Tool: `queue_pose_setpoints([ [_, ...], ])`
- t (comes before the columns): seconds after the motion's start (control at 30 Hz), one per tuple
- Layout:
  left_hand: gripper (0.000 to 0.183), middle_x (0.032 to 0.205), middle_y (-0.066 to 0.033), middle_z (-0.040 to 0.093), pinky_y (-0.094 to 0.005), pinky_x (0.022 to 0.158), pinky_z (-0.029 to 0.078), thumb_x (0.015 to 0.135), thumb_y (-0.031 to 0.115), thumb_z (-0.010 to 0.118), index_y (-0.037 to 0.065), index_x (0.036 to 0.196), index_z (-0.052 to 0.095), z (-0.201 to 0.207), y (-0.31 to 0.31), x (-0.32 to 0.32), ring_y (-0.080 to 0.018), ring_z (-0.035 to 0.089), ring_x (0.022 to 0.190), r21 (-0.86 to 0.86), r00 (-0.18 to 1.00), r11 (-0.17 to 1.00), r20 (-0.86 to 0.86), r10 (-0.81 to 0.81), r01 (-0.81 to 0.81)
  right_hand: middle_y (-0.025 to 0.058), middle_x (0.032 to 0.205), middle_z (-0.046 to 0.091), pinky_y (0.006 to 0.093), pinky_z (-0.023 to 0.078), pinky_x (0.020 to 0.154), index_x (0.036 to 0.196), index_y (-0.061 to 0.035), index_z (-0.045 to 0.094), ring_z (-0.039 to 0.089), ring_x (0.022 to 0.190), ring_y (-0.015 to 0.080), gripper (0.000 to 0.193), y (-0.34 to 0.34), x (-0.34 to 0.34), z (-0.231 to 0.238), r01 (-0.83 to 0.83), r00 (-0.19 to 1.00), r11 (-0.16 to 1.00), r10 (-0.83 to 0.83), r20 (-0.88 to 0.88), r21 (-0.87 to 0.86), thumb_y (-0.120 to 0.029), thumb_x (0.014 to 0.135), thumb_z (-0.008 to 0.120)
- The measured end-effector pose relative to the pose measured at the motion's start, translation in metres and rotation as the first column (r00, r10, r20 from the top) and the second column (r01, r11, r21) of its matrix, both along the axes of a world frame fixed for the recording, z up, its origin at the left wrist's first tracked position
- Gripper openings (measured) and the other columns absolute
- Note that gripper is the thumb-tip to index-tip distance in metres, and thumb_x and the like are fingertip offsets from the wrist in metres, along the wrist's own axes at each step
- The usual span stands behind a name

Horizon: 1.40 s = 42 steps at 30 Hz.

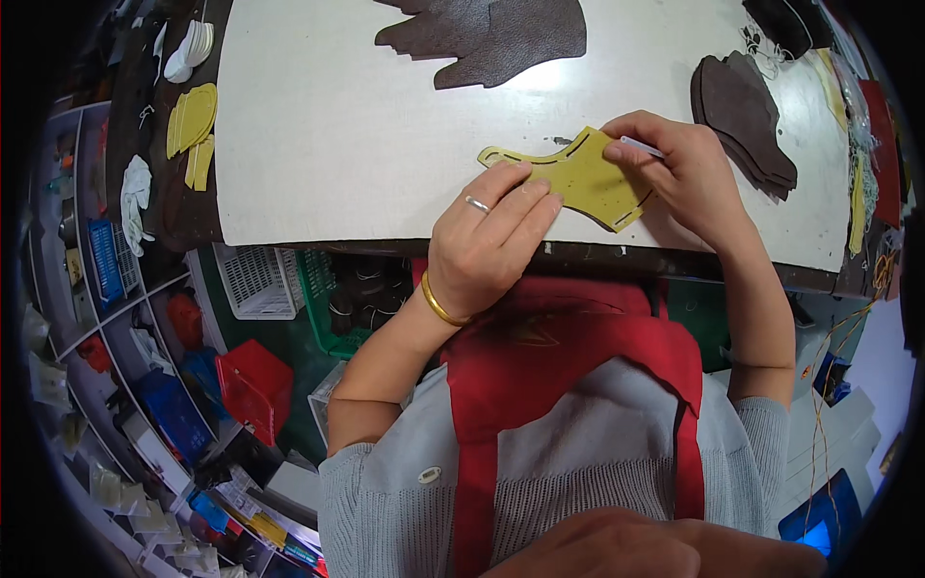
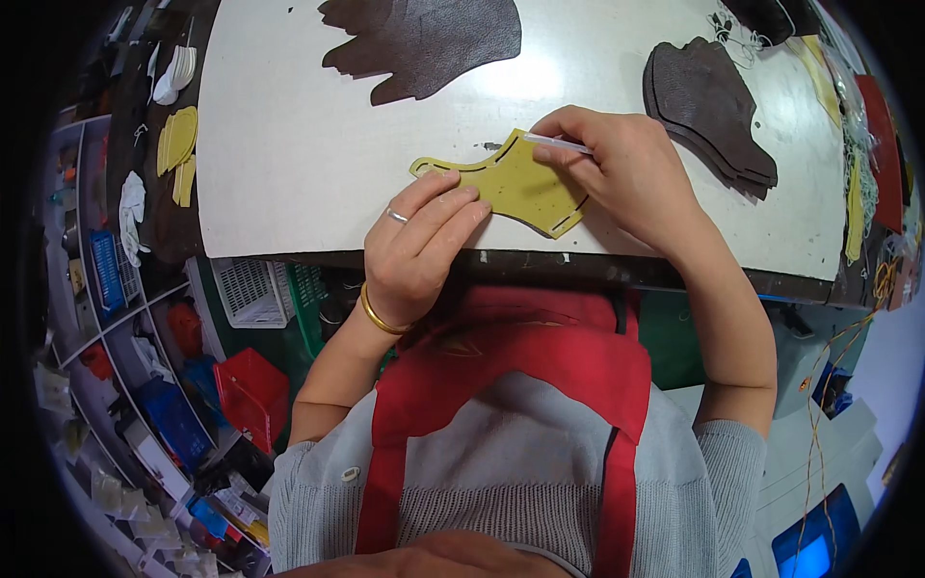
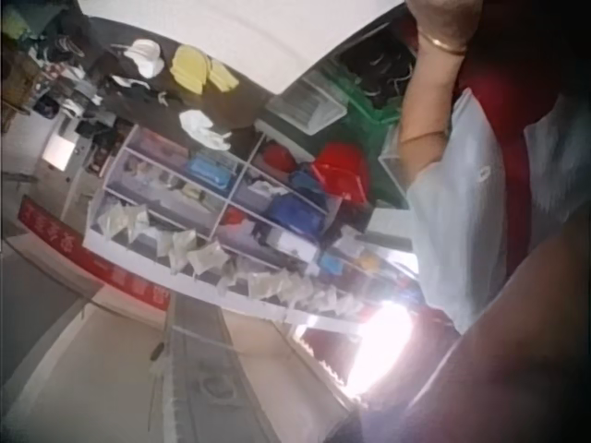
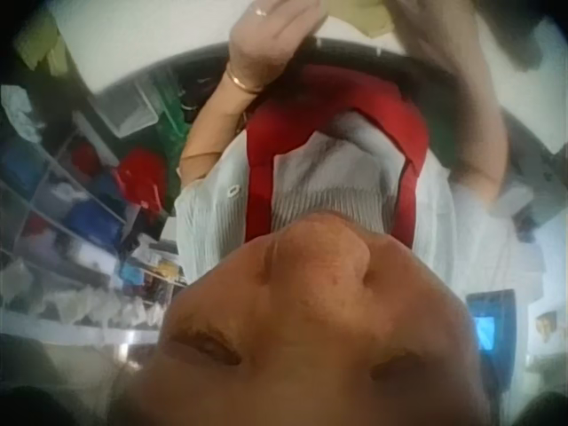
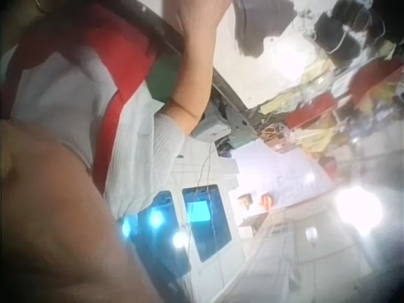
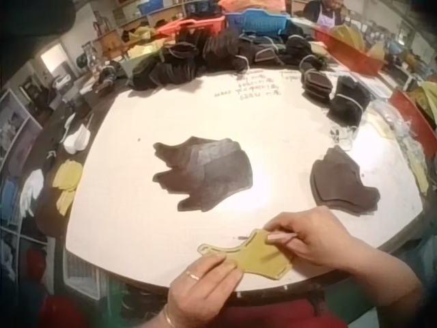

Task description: The person unbinds a bundle of cut leather pieces, marks each piece one at a time using a stencil template and a marking pen, and stacks the marked pieces together before securing them with an elastic band.

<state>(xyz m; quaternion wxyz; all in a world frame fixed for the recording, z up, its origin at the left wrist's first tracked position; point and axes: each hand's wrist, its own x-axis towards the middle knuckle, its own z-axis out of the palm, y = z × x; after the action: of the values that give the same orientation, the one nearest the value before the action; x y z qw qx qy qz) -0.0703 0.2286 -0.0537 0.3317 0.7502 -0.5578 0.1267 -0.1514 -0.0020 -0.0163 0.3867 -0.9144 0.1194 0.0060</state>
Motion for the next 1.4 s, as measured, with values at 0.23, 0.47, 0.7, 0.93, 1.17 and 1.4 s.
queue_pose_setpoints([
  [0.23,0.022,0.101,-0.0104,0.07,-0.0386,0.083,0.06,0.078,0.007,0.067,0.003,0.098,0.073,-0.007,-0.002,0.004,-0.0306,0.069,0.1,-0.008,0.998,1.0,0.057,-0.028,0.029,0.0153,0.085,0.073,0.0381,0.055,0.068,0.108,-0.0092,0.073,0.072,0.076,0.0321,0.023,0.0,-0.001,-0.008,-0.03,0.997,0.993,0.038,0.068,-0.11,-0.025,0.092,0.071],
  [0.47,0.041,0.106,-0.0022,0.067,-0.0298,0.069,0.059,0.075,0.011,0.069,0.014,0.116,0.073,0.018,-0.008,0.009,-0.0217,0.067,0.095,0.275,0.979,0.961,0.188,-0.083,0.029,0.0063,0.076,0.07,0.0271,0.053,0.067,0.116,-0.0075,0.07,0.067,0.071,0.0116,0.032,-0.017,-0.007,0.004,0.075,0.994,0.99,-0.066,-0.082,0.119,-0.017,0.086,0.079],
  [0.7,0.045,0.111,-0.0022,0.063,-0.0284,0.068,0.058,0.079,0.019,0.068,0.019,0.124,0.069,0.024,-0.014,0.005,-0.0233,0.063,0.093,0.397,0.938,0.914,0.277,-0.208,0.086,0.0106,0.082,0.073,0.0378,0.055,0.068,0.106,-0.0091,0.071,0.071,0.073,0.0299,0.029,-0.01,-0.02,-0.009,0.054,0.985,0.979,-0.021,0.172,-0.194,-0.026,0.084,0.079],
  [0.93,0.036,0.116,-0.014,0.066,-0.0427,0.089,0.055,0.084,0.015,0.061,0.006,0.118,0.07,0.016,-0.016,-0.027,-0.0302,0.064,0.098,0.343,0.975,0.939,0.195,-0.108,0.036,0.0096,0.098,0.072,0.0387,0.053,0.068,0.102,-0.0106,0.073,0.07,0.084,0.0293,0.02,-0.02,0.002,0.021,0.066,0.879,0.927,0.121,0.46,-0.369,-0.026,0.1,0.06],
  [1.17,0.038,0.117,-0.0182,0.065,-0.0496,0.095,0.053,0.088,0.027,0.056,0.007,0.119,0.068,0.005,-0.015,-0.035,-0.0341,0.063,0.108,0.218,0.982,0.976,0.189,-0.024,-0.018,0.0076,0.08,0.072,0.04,0.054,0.063,0.102,-0.0118,0.07,0.069,0.067,0.0295,0.033,0.044,0.058,0.006,-0.359,0.912,0.931,0.364,0.191,-0.058,-0.041,0.102,0.054],
  [1.4,0.037,0.117,-0.0173,0.064,-0.0494,0.095,0.054,0.086,0.025,0.059,0.008,0.117,0.07,0.009,-0.016,-0.034,-0.0345,0.064,0.107,0.229,0.989,0.973,0.147,-0.024,-0.011,0.0085,0.072,0.07,0.0406,0.054,0.059,0.094,-0.0106,0.065,0.069,0.064,0.0304,0.024,0.042,0.063,0.007,-0.372,0.857,0.836,0.476,0.197,-0.403,-0.034,0.099,0.061],
])
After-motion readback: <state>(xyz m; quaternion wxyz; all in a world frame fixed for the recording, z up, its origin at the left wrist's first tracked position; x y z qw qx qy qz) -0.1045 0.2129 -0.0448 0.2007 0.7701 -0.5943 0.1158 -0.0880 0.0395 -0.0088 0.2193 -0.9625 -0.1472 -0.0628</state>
